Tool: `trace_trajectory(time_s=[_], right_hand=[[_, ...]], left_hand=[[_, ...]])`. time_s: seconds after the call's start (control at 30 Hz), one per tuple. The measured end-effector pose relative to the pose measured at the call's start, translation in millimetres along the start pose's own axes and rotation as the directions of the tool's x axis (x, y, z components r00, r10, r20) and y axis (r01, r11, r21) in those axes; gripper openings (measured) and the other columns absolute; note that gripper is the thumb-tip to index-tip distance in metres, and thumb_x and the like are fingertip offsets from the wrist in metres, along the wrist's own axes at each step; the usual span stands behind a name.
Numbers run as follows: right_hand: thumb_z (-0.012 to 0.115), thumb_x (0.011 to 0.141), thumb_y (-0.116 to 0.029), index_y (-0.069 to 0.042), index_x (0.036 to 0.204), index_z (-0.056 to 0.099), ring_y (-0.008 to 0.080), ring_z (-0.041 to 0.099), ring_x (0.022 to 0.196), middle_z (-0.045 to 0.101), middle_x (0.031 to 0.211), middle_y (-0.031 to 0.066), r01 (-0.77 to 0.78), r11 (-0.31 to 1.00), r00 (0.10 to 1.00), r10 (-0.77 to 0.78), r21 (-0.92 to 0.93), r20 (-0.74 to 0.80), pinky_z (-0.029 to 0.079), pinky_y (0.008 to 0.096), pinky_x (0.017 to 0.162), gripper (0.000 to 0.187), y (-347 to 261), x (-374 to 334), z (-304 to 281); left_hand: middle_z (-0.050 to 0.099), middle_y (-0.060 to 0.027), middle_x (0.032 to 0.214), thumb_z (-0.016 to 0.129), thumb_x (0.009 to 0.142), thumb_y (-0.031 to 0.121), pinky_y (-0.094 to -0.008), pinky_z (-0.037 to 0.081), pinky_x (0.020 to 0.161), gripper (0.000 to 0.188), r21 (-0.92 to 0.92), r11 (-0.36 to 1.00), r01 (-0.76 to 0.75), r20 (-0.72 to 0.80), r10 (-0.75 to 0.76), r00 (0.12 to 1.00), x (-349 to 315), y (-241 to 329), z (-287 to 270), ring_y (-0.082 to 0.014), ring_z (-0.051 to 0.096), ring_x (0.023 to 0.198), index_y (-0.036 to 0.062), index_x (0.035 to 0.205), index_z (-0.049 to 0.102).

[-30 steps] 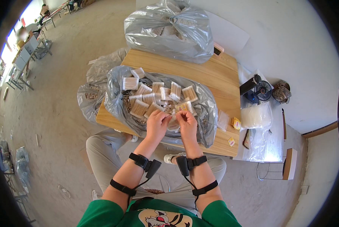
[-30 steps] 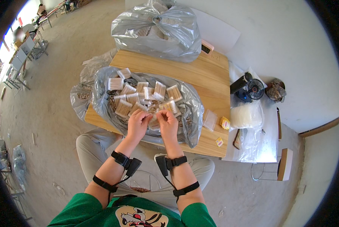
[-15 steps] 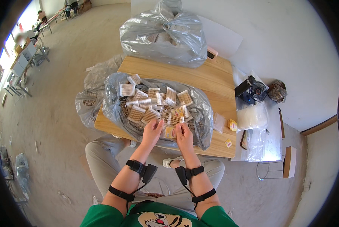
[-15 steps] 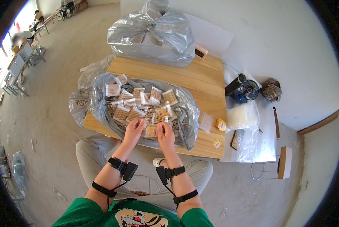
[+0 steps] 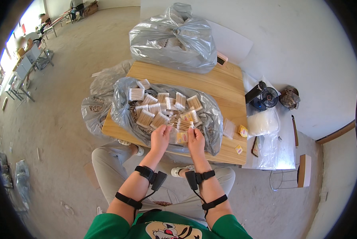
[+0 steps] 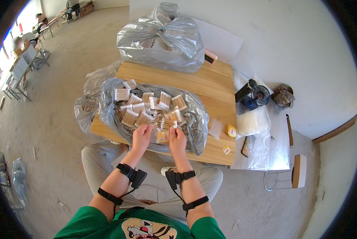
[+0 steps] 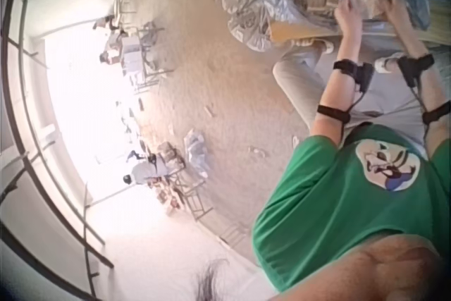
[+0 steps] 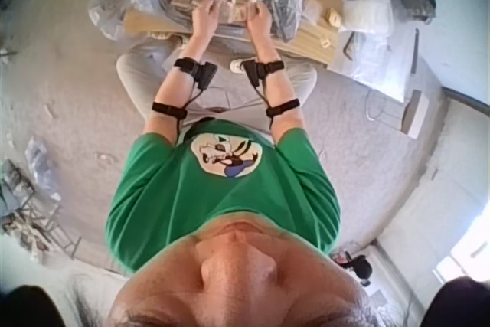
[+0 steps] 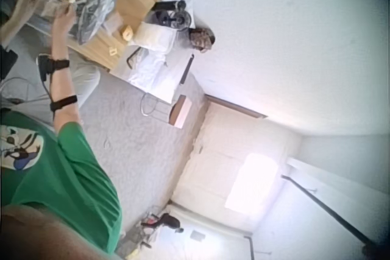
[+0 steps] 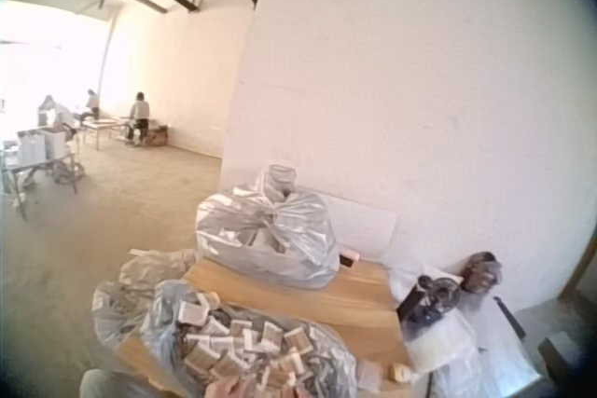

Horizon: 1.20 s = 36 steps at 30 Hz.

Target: The person picks up a phone, puts it down, and then takes a plastic bag from a larger bag. They place small packets of cotton swabs into the plastic bag by hand, seal it, and set it aside before repeating the process.

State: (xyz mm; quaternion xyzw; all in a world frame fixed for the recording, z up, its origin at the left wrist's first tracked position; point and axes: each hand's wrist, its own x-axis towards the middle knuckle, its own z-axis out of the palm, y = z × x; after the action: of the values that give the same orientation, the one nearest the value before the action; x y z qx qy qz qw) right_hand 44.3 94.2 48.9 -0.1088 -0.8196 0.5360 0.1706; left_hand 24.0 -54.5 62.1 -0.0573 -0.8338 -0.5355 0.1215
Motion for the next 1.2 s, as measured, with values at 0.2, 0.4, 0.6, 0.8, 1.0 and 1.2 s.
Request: trace_trajectory(time_s=[0.2, 0.4, 0.6, 0.8, 1.0, 1.2], right_hand=[[0.052, 0.092, -0.023, 0.000, 0.072, 0.051, 0.0172, 0.043, 0.051, 0.047, 0.055, 0.0093, 0.051, 0.991, 0.997, -0.057, -0.120, -0.047, 0.036, 0.0320, 0.050, 0.030, -3.8, 14.4, 2.7], [0.052, 0.091, -0.020, 0.001, 0.075, 0.050, 0.0285, 0.050, 0.054, 0.051, 0.058, 0.0155, 0.037, 0.965, 0.997, -0.052, -0.258, -0.049, 0.040, 0.0360, 0.053, 0.027, -2.1, 32.7, 10.5], [0.053, 0.089, -0.019, -0.003, 0.090, 0.053, 0.0370, 0.056, 0.077, 0.059, 0.082, 0.0178, 0.240, 0.930, 0.970, -0.243, -0.278, 0.024, 0.044, 0.0442, 0.067, 0.017, -6.5, 44.9, 21.1], [0.064, 0.078, -0.017, -0.005, 0.096, 0.056, 0.0326, 0.050, 0.099, 0.054, 0.102, 0.0107, 0.489, 0.675, 0.845, -0.524, -0.553, 0.106, 0.039, 0.0426, 0.081, 0.023, -25.4, 31.1, 21.2], [0.069, 0.071, -0.020, -0.008, 0.080, 0.061, 0.0270, 0.047, 0.096, 0.053, 0.092, 0.0070, 0.484, 0.635, 0.849, -0.507, -0.602, 0.148, 0.037, 0.0403, 0.082, 0.017, -29.1, 36.6, 33.2], [0.066, 0.070, -0.012, -0.008, 0.076, 0.059, 0.0253, 0.050, 0.089, 0.054, 0.082, 0.0055, 0.413, 0.736, 0.882, -0.470, -0.536, 0.034, 0.038, 0.0404, 0.078, 0.010, -32.6, 33.6, 36.6]], left_hand=[[0.047, -0.0174, 0.056, 0.057, 0.089, 0.023, -0.0374, 0.038, 0.051, 0.033, -0.083, 0.980, 0.183, -0.104, -0.191, 0.976, 12.8, -28.3, -9.9, -0.0320, 0.046, 0.051, -0.0010, 0.067, 0.048], [0.045, -0.0187, 0.056, 0.058, 0.088, 0.022, -0.0394, 0.036, 0.050, 0.034, 0.007, 0.982, 0.189, -0.297, -0.178, 0.938, 24.1, -49.0, -20.7, -0.0352, 0.043, 0.051, -0.0013, 0.066, 0.046], [0.041, -0.0171, 0.056, 0.057, 0.089, 0.020, -0.0376, 0.034, 0.050, 0.034, 0.000, 0.982, 0.188, -0.322, -0.178, 0.930, 28.4, -63.3, -28.8, -0.0301, 0.035, 0.051, -0.0008, 0.065, 0.043], [0.033, -0.0075, 0.054, 0.056, 0.091, 0.021, -0.0327, 0.032, 0.047, 0.037, -0.196, 0.959, 0.204, -0.371, -0.265, 0.890, 20.3, -81.1, -38.7, -0.0148, 0.034, 0.049, 0.0009, 0.064, 0.039], [0.036, 0.0016, 0.055, 0.054, 0.092, 0.022, -0.0258, 0.031, 0.046, 0.034, -0.285, 0.933, 0.221, -0.276, -0.301, 0.913, 12.9, -51.6, -37.8, -0.0080, 0.034, 0.051, 0.0043, 0.065, 0.042], [0.038, 0.0030, 0.056, 0.054, 0.092, 0.021, -0.0245, 0.031, 0.045, 0.031, -0.236, 0.961, 0.144, -0.283, -0.209, 0.936, 7.0, -56.8, -47.1, -0.0060, 0.035, 0.051, 0.0046, 0.067, 0.047]])
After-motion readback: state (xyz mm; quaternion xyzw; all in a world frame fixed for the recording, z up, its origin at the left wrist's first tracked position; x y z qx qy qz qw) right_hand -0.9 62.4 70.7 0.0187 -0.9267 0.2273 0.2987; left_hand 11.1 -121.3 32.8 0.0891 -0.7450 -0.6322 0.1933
